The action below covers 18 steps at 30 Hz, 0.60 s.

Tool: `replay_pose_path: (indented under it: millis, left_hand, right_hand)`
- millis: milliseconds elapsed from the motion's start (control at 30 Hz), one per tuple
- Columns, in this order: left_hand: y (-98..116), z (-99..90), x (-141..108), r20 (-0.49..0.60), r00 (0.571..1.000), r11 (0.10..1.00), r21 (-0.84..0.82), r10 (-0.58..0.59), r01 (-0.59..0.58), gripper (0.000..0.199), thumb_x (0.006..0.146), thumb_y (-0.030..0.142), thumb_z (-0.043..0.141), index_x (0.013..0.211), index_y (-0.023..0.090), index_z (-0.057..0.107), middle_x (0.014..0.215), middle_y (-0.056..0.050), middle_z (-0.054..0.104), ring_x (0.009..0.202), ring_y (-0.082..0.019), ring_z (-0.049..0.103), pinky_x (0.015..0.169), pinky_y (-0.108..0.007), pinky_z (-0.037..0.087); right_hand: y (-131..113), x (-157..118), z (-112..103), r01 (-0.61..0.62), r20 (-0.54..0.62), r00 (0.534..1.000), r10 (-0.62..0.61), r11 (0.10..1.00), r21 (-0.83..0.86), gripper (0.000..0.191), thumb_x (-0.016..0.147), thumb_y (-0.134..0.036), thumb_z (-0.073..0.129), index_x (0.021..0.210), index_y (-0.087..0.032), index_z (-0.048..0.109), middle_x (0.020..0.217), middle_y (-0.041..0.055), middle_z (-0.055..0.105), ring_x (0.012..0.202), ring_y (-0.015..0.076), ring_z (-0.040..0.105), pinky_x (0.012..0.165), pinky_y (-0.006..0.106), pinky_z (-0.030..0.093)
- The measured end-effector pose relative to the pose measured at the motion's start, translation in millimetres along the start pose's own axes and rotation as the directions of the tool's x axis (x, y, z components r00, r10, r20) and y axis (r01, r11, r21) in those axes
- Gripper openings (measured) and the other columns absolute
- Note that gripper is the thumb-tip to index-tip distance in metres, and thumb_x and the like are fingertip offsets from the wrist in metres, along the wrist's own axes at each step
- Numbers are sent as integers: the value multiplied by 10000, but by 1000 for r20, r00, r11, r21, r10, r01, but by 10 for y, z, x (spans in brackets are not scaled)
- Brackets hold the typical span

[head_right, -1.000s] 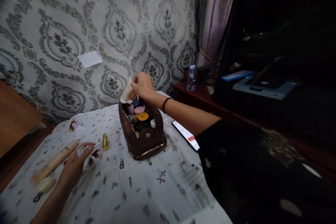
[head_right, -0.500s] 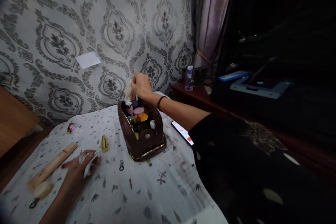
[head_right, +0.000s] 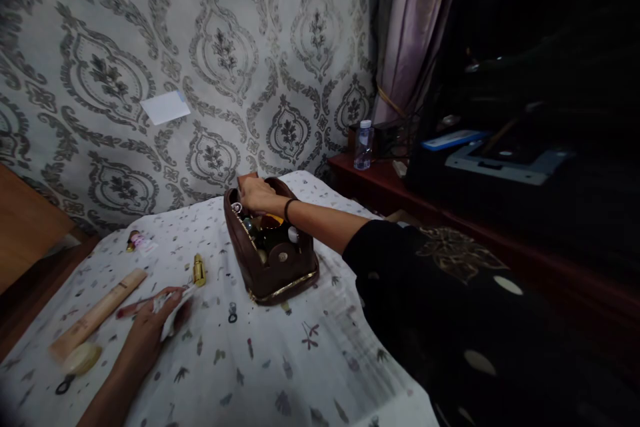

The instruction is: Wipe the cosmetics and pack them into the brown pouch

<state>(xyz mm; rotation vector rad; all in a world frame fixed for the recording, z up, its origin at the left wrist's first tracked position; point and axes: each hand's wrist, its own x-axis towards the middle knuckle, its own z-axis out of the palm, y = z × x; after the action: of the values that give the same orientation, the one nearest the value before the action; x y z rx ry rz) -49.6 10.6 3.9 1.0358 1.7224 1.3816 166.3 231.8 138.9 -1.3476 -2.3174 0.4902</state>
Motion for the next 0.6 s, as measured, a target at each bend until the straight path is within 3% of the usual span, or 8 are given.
replay_pose_path:
  millis: [233,400,600]
  left_hand:
    - [-36,-36,-5,52,999,1000,10,-6,5,449,735,613,720,817,177,650,590,17,594,540,-127,463,524,-223,356]
    - [-38,-59,1,87,996,999,45,15,-19,423,764,601,702,797,185,630,611,21,591,569,-133,474,561,-231,378]
    - [-20,-34,-15,92,995,999,9,-40,39,436,750,608,705,830,186,633,576,34,559,532,-126,454,528,-228,344]
  right_hand:
    - [39,-96,-60,59,22,998,-60,998,32,373,959,-360,494,806,-117,732,667,34,677,652,117,593,577,196,363]
    - [106,-170,-30,244,32,969,-246,968,54,202,848,-284,629,958,-163,747,853,23,721,745,115,609,624,182,377]
    - [167,-126,-172,86,33,996,-84,995,-60,182,782,-217,608,817,-145,771,722,29,700,666,135,594,554,219,351]
